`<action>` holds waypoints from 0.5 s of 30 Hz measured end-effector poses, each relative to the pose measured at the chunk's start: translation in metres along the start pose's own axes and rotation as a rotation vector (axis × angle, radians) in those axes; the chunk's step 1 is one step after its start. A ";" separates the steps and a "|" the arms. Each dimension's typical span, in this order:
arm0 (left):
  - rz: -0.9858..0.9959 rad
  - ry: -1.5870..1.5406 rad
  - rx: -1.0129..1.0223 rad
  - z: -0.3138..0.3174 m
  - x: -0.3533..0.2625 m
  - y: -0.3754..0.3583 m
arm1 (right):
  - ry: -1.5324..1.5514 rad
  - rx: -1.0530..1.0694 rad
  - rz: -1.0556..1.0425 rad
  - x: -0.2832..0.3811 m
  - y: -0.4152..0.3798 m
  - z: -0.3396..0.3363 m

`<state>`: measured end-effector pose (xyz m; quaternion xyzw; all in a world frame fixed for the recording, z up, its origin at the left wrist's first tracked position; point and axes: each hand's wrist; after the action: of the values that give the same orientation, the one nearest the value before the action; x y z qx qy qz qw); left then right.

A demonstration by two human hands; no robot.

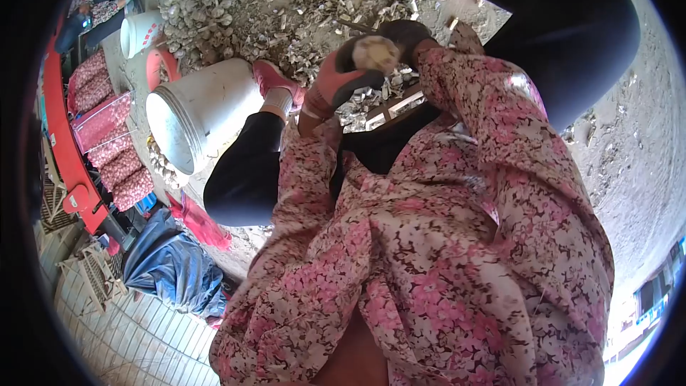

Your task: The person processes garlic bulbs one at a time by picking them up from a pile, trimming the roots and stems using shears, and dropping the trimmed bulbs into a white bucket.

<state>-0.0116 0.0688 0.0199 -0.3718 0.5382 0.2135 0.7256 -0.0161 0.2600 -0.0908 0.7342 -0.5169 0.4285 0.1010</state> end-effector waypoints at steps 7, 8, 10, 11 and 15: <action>0.127 -0.562 -0.233 -0.045 -0.004 -0.003 | 0.507 -0.202 0.206 0.049 -0.020 -0.004; 0.278 -0.744 -0.156 -0.047 -0.008 0.000 | 0.624 -0.171 0.243 0.055 -0.024 -0.004; 0.425 -0.924 -0.059 -0.046 -0.013 0.005 | 0.739 -0.122 0.266 0.059 -0.031 0.003; 0.462 -1.103 -0.072 -0.041 -0.015 0.005 | 0.835 -0.126 0.186 0.065 -0.033 0.007; 0.427 -1.254 -0.159 -0.021 -0.020 0.004 | 1.019 -0.019 0.203 0.096 -0.040 -0.014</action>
<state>-0.0340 0.0572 0.0349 -0.1148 0.0587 0.5671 0.8135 0.0193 0.2214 0.0001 0.3779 -0.4745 0.7345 0.3042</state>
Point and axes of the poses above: each hand's wrist, its own y-axis towards the middle knuckle, its own z-axis out of the palm, x = y × z, and after that the axes turned 8 degrees about y, right-handed
